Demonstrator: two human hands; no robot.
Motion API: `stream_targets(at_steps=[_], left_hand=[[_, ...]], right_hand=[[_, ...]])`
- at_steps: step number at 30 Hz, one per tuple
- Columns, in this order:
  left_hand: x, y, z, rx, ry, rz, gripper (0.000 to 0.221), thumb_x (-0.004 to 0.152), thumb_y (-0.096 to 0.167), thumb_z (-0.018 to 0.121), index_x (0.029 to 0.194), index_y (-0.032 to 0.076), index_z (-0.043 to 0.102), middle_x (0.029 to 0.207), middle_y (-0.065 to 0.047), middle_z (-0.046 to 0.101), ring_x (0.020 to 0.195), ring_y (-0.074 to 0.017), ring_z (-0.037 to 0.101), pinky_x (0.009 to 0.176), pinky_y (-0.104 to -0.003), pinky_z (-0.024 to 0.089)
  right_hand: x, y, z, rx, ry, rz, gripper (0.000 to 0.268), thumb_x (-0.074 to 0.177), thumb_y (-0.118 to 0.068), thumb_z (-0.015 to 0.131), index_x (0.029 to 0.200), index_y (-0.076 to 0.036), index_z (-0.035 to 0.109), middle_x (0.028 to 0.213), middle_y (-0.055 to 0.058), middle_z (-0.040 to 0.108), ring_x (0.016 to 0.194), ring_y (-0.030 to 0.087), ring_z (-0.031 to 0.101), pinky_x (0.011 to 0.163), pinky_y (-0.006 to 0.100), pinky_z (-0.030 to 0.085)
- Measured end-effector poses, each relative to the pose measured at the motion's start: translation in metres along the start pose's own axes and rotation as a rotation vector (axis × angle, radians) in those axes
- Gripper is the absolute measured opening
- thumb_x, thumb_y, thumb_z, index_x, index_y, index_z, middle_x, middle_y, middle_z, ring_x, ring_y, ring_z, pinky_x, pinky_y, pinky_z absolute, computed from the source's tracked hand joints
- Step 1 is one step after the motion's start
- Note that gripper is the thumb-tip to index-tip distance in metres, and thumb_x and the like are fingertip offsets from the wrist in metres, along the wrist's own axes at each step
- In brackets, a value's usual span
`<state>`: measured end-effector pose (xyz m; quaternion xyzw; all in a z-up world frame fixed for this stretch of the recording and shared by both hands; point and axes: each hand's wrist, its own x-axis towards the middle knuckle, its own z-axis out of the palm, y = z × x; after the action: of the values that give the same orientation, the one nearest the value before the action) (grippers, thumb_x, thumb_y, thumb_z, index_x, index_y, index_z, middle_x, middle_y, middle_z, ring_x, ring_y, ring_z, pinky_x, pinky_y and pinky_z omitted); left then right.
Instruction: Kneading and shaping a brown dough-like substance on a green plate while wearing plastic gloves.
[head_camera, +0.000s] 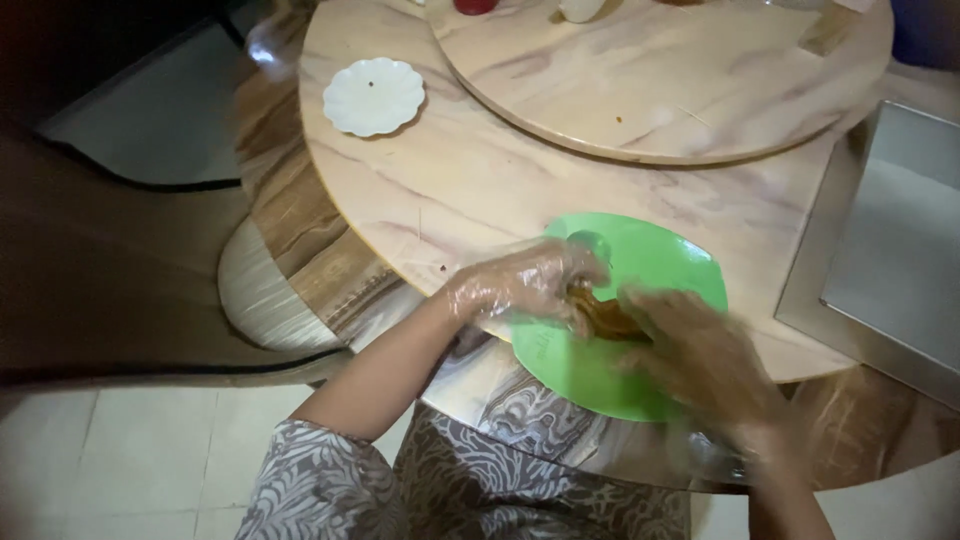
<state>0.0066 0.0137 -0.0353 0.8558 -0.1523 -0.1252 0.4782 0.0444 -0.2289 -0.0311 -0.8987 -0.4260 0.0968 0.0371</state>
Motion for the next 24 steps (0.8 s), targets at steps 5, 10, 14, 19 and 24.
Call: stream_targets(at_steps=[5,10,14,19,24], left_hand=[[0.0,-0.002,-0.01,0.184,-0.048,-0.122,0.065,0.056,0.027,0.093,0.117,0.021,0.071,0.11,-0.007,0.075,0.11,-0.0281,0.069,0.099,-0.04,0.054],[-0.007,0.044,-0.004,0.068,-0.092,-0.195,0.049,0.07,0.002,0.083,0.116,0.01,0.072,0.111,-0.015,0.072,0.108,-0.032,0.068,0.099,-0.042,0.055],[-0.003,0.035,-0.011,-0.025,-0.042,-0.241,0.035,0.077,-0.001,0.078,0.111,0.005,0.073,0.106,-0.015,0.072,0.1,-0.0293,0.071,0.095,-0.043,0.057],[-0.002,0.026,-0.009,-0.135,-0.037,-0.208,0.033,0.077,-0.003,0.076,0.11,0.004,0.073,0.1,-0.015,0.071,0.096,-0.029,0.07,0.092,-0.042,0.056],[-0.007,0.036,-0.013,-0.195,-0.018,-0.215,0.036,0.074,-0.005,0.079,0.109,0.001,0.074,0.097,-0.016,0.069,0.094,-0.0277,0.068,0.087,-0.043,0.055]], right_hand=[[0.03,0.007,0.051,0.116,0.081,-0.061,0.063,0.074,-0.04,0.081,0.13,-0.027,0.056,0.113,0.003,0.058,0.118,0.026,0.056,0.096,0.044,0.053],[0.023,-0.003,0.04,0.337,0.081,-0.032,0.029,0.082,-0.024,0.069,0.11,-0.019,0.063,0.097,0.006,0.055,0.099,0.03,0.059,0.085,0.044,0.055],[0.029,-0.009,0.035,0.407,0.105,0.031,0.005,0.09,-0.018,0.064,0.086,-0.018,0.067,0.079,0.0,0.054,0.077,0.02,0.062,0.072,0.028,0.055],[0.041,0.002,0.054,0.298,0.173,-0.012,0.003,0.09,-0.017,0.067,0.088,-0.015,0.068,0.079,0.005,0.058,0.073,0.023,0.064,0.066,0.036,0.059],[0.029,-0.001,0.028,0.235,0.244,-0.094,0.004,0.093,-0.015,0.067,0.092,-0.016,0.071,0.082,0.007,0.063,0.081,0.026,0.068,0.075,0.038,0.059]])
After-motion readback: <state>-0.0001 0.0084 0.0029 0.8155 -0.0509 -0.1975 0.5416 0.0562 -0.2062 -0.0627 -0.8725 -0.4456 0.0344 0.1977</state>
